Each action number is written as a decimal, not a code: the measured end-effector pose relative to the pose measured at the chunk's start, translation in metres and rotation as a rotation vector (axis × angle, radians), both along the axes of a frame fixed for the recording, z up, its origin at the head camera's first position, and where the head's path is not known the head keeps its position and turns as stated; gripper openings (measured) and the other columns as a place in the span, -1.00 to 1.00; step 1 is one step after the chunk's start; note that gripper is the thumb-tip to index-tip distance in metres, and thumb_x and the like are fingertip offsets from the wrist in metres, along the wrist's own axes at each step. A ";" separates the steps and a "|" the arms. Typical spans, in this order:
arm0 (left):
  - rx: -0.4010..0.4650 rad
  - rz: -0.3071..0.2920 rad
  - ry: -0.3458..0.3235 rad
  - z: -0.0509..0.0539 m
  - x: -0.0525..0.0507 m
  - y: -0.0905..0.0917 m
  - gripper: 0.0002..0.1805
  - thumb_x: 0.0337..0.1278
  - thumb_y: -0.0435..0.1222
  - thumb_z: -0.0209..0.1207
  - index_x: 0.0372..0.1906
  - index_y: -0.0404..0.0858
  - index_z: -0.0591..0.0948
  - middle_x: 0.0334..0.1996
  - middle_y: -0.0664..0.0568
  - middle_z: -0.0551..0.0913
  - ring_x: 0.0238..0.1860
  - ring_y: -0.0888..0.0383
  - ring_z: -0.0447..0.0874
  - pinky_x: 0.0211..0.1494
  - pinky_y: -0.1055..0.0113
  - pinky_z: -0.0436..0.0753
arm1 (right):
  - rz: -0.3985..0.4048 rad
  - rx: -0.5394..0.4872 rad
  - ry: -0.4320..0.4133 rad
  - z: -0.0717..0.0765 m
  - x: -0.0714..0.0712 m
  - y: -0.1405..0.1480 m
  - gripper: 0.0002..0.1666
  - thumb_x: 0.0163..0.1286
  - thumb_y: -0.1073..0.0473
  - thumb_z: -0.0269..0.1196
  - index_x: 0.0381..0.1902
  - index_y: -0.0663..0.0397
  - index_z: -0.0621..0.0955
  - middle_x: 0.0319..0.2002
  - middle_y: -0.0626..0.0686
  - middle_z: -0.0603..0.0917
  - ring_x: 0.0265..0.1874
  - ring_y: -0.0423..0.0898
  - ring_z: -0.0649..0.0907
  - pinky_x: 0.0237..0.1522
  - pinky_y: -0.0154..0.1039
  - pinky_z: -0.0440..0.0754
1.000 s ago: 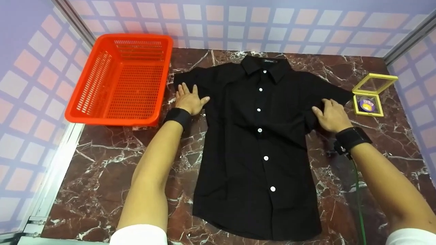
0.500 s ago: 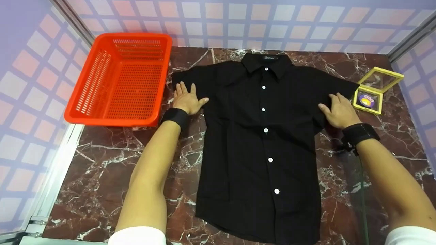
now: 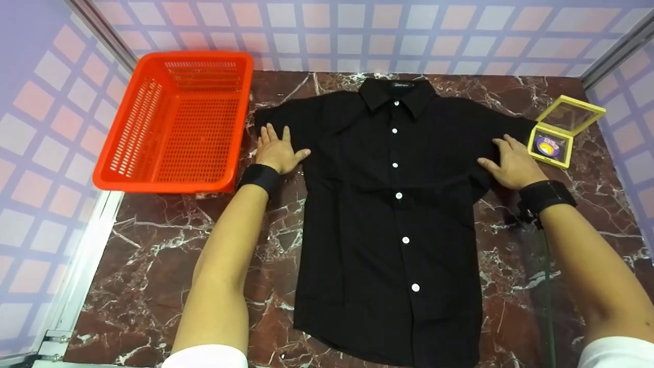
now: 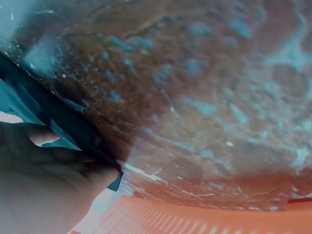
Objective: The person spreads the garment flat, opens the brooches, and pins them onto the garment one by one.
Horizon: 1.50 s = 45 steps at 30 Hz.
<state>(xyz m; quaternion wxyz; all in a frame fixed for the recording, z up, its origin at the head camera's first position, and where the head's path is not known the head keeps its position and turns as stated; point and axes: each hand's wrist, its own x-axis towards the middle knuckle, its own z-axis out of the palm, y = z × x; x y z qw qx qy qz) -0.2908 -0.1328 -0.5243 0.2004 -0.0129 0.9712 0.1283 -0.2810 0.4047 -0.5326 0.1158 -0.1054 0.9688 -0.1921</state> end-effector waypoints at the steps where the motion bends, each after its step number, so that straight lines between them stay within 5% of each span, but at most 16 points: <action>1: 0.000 0.001 0.002 0.000 0.000 0.000 0.02 0.39 0.27 -0.06 0.61 -0.29 -0.13 0.52 -0.50 -0.37 0.55 -0.36 -0.49 0.57 -0.10 -0.25 | 0.003 -0.001 -0.001 0.000 -0.001 0.000 -0.07 0.54 -0.15 0.09 0.42 0.58 0.15 0.43 0.65 -0.01 0.43 0.56 0.02 0.45 0.31 -0.06; 12: 0.004 0.008 0.004 -0.001 0.000 0.000 0.03 0.39 0.27 -0.05 0.61 -0.30 -0.13 0.52 -0.51 -0.38 0.54 -0.37 -0.49 0.57 -0.10 -0.25 | 0.002 -0.037 -0.072 0.008 -0.023 0.007 -0.02 0.50 -0.15 0.16 0.47 0.52 0.09 0.44 0.67 -0.11 0.45 0.56 -0.12 0.45 0.35 -0.20; 18: 0.009 0.010 0.002 -0.001 0.002 0.002 0.03 0.38 0.27 -0.05 0.61 -0.30 -0.13 0.52 -0.50 -0.38 0.54 -0.37 -0.49 0.56 -0.12 -0.25 | -0.042 -0.009 0.047 0.014 -0.042 0.024 -0.24 0.51 0.13 0.05 0.41 0.60 0.12 0.39 0.69 0.03 0.43 0.55 0.00 0.48 0.27 -0.17; 22: 0.017 0.019 0.003 -0.001 0.002 0.003 0.03 0.38 0.26 -0.03 0.61 -0.29 -0.13 0.52 -0.50 -0.37 0.55 -0.36 -0.49 0.56 -0.11 -0.25 | -0.002 0.064 0.115 0.018 -0.056 0.036 -0.26 0.21 0.41 0.03 0.34 0.68 0.17 0.26 0.71 0.21 0.32 0.58 0.17 0.46 0.26 -0.04; 25: 0.019 0.021 0.008 0.001 0.003 0.003 0.03 0.38 0.27 -0.03 0.61 -0.29 -0.12 0.52 -0.50 -0.37 0.55 -0.36 -0.49 0.57 -0.11 -0.25 | 0.002 0.083 0.066 0.019 -0.064 0.043 -0.13 0.04 0.51 0.03 0.39 0.60 0.15 0.21 0.69 0.28 0.24 0.60 0.26 0.37 0.34 0.12; 30: 0.021 0.028 0.004 0.002 0.001 0.003 0.03 0.38 0.26 -0.03 0.61 -0.28 -0.14 0.52 -0.49 -0.39 0.55 -0.35 -0.51 0.57 -0.11 -0.26 | -0.007 0.089 -0.047 0.018 -0.073 0.046 0.00 0.04 0.54 0.06 0.50 0.45 0.06 0.23 0.68 0.29 0.19 0.62 0.32 0.23 0.45 0.24; 37: 0.025 0.036 -0.011 0.003 -0.001 0.004 0.03 0.38 0.27 -0.03 0.62 -0.25 -0.15 0.53 -0.47 -0.42 0.55 -0.32 -0.54 0.57 -0.09 -0.29 | -0.018 0.056 -0.031 0.018 -0.073 0.053 0.01 -0.01 0.56 0.10 0.48 0.51 0.07 0.24 0.68 0.26 0.24 0.60 0.26 0.31 0.41 0.15; 45: 0.010 0.029 -0.022 -0.001 -0.001 0.002 0.04 0.38 0.27 -0.04 0.62 -0.26 -0.18 0.52 -0.47 -0.44 0.54 -0.33 -0.55 0.56 -0.09 -0.30 | -0.012 0.068 0.037 0.016 -0.069 0.065 -0.25 0.09 0.49 0.09 0.30 0.64 0.27 0.14 0.65 0.33 0.20 0.56 0.27 0.30 0.37 0.17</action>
